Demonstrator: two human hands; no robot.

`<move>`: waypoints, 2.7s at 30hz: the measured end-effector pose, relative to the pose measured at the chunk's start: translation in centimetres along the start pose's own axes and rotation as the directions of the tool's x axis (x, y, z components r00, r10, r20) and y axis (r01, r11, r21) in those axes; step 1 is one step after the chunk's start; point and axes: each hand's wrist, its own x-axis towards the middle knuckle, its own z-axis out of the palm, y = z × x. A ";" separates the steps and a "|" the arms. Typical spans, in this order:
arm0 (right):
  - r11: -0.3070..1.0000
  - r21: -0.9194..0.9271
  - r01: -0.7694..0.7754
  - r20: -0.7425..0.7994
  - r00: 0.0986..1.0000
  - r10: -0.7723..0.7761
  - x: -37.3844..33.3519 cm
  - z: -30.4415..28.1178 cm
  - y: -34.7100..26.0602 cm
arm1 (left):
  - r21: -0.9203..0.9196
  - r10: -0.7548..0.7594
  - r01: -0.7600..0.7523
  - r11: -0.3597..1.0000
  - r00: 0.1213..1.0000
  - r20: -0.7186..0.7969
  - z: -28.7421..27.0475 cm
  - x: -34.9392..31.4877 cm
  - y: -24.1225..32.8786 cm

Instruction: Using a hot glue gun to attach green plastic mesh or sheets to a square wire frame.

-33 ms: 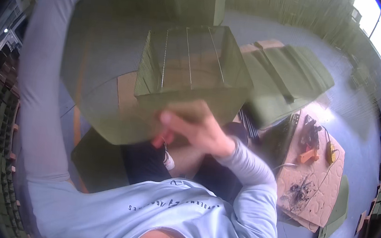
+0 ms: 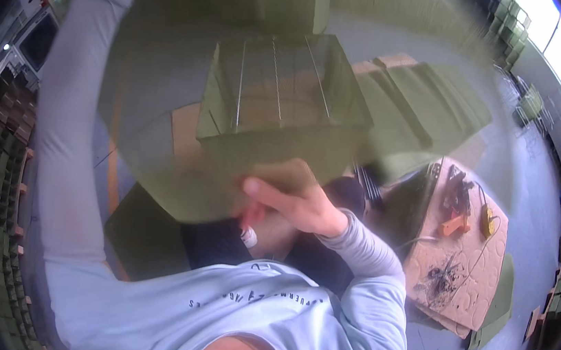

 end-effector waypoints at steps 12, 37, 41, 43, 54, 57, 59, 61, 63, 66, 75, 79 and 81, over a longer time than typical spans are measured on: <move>0.944 0.230 -0.238 -0.341 0.888 0.307 -6.5 -1.7 4.3 | 0.092 -0.283 0.307 0.947 0.936 -0.211 -1.3 -2.2 -12.6; 0.616 0.740 -0.271 -0.079 0.874 0.479 3.1 -6.4 11.4 | 0.286 -0.471 0.491 0.823 0.871 -0.138 -19.0 10.7 -23.1; 0.555 0.792 -0.253 -0.119 0.829 0.546 3.3 -7.9 11.7 | 0.366 -0.467 0.596 0.715 0.796 -0.384 -13.3 12.6 -31.5; 0.563 0.792 -0.236 -0.138 0.829 0.542 3.9 -8.2 11.9 | 0.350 -0.350 0.538 0.767 0.808 -0.474 -10.5 12.7 -34.7; 0.529 0.816 -0.233 -0.118 0.829 0.547 8.2 -8.4 13.5 | 0.447 -0.254 0.464 0.764 0.855 -0.453 -6.2 12.0 -41.2; 0.549 0.806 -0.219 -0.153 0.820 0.552 8.4 -8.8 13.5 | 0.237 -0.553 0.598 0.766 0.800 -0.231 -6.8 10.7 -40.8; 0.544 0.814 -0.203 -0.148 0.833 0.533 8.2 -9.0 13.4 | 0.484 -0.475 0.530 0.696 0.846 -0.243 -7.7 9.6 -39.5; 0.558 0.801 -0.218 -0.156 0.823 0.546 8.0 -9.3 13.2 | 0.522 -0.401 0.459 0.719 0.887 -0.228 -9.9 8.8 -36.4; 0.568 0.794 -0.219 -0.160 0.826 0.541 8.0 -9.6 12.9 | 0.647 -0.330 0.411 0.642 0.910 -0.251 -12.9 6.9 -32.7; 0.587 0.779 -0.221 -0.151 0.842 0.517 8.5 -10.1 12.0 | 0.838 -0.428 0.443 0.319 0.856 -0.289 -19.0 1.6 -27.1; 0.708 0.662 -0.246 -0.164 0.874 0.457 12.4 -10.6 8.3 | 0.515 -0.594 0.776 0.364 0.619 -0.513 -27.6 -14.2 -23.3; 0.725 0.636 -0.264 -0.188 0.858 0.478 13.0 -9.9 8.5 | 0.391 -0.639 0.752 0.531 0.658 -0.397 -26.6 -13.7 -25.5; 0.729 0.631 -0.266 -0.199 0.852 0.484 13.1 -9.9 8.7 | 0.290 -0.610 0.720 0.630 0.690 -0.389 -26.2 -12.9 -26.3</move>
